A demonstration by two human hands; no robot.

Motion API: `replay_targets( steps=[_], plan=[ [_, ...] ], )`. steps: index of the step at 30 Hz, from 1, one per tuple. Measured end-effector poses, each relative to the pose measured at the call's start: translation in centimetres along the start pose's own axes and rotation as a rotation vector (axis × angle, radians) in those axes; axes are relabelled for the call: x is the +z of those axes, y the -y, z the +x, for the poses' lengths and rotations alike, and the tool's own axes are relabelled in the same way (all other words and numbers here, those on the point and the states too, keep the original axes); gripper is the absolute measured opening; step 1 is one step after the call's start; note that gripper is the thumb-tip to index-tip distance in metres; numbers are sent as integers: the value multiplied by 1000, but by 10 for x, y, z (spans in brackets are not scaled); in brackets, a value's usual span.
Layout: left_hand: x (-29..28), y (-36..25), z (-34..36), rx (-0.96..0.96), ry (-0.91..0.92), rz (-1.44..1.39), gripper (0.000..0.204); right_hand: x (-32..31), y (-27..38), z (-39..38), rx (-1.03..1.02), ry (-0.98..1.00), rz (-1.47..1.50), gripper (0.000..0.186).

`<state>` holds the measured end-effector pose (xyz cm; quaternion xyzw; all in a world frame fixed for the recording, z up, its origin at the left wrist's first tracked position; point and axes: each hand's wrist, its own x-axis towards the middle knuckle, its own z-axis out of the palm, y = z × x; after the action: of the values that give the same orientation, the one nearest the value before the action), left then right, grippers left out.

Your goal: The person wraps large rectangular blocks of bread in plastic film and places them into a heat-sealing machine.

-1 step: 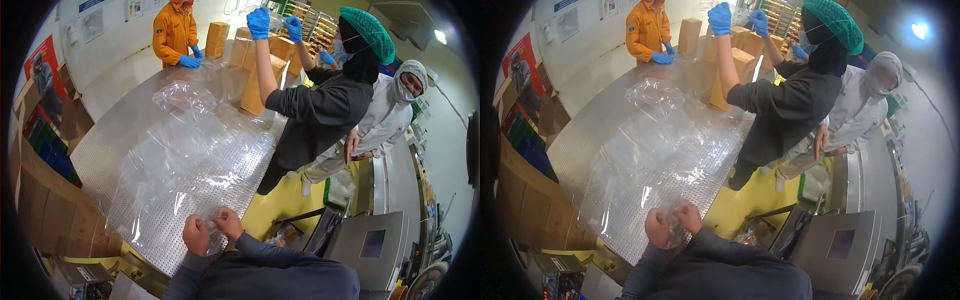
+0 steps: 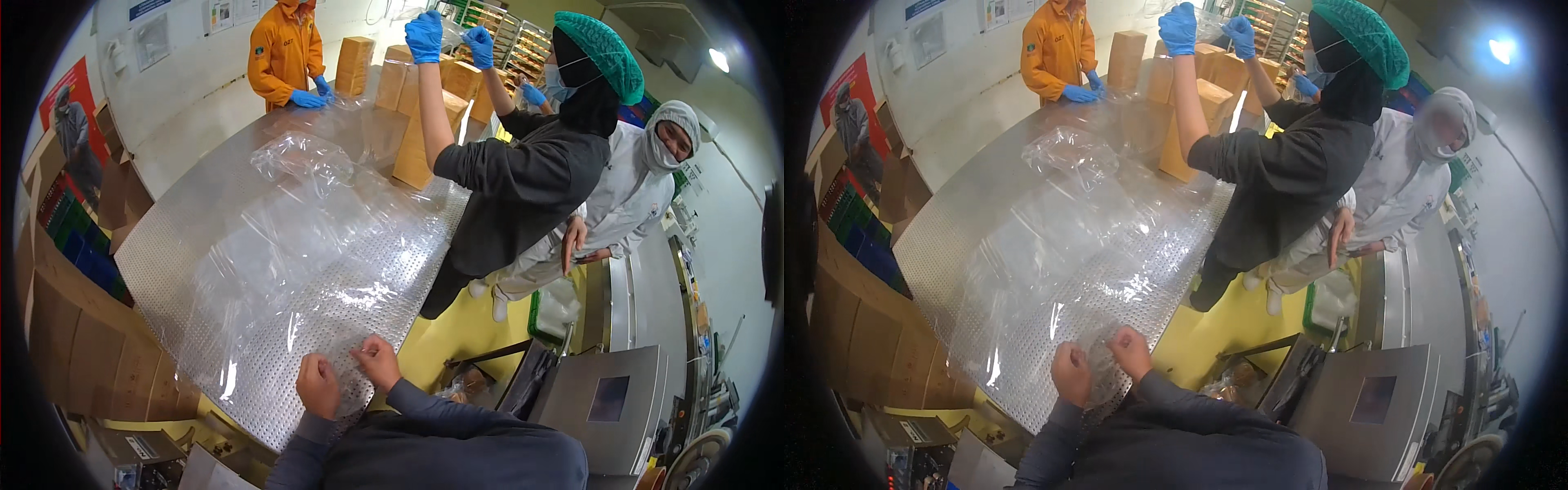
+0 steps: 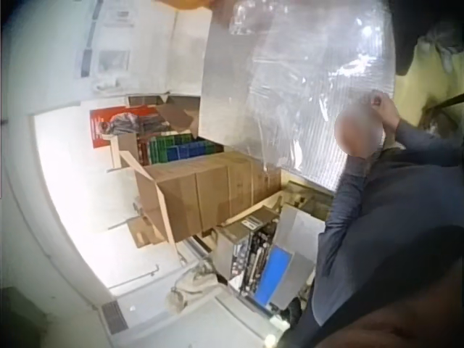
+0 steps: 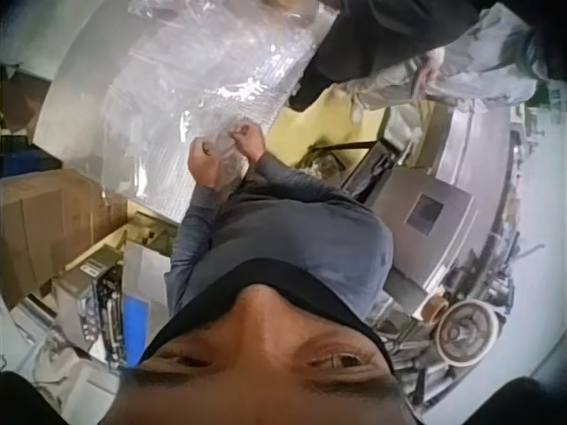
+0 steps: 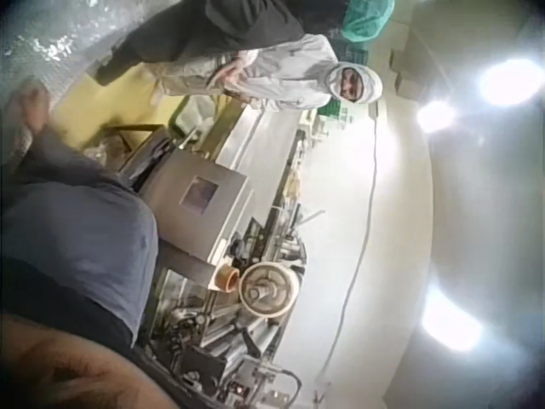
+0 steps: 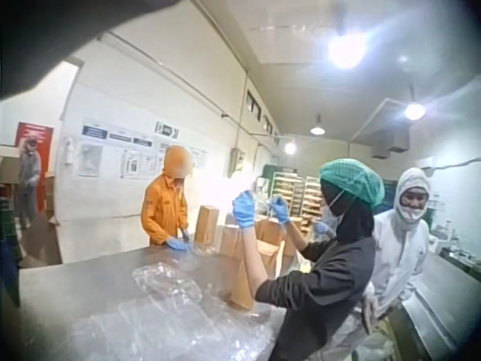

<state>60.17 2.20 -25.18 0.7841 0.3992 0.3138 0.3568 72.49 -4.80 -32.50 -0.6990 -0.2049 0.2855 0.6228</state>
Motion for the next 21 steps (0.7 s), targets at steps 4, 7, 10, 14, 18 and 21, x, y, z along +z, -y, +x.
replay_targets(
  steps=[4,7,10,14,18,21],
  plan=[
    [4,8,-13,169,-4,19,10,-20,13,-3,117,13,61,19],
    [9,23,-13,186,21,22,12,-44,11,-2,-23,-13,115,18],
    [-2,54,-7,100,-13,40,10,-98,21,-1,-92,-618,85,34],
    [-13,75,-12,51,13,-2,7,-174,74,-13,-379,-1175,-81,57],
    [-8,71,-21,31,27,-81,6,-198,96,-3,-255,-1107,-70,74],
    [-4,70,-25,-101,109,-111,11,-204,95,19,-195,-1078,-66,83]
  ],
)
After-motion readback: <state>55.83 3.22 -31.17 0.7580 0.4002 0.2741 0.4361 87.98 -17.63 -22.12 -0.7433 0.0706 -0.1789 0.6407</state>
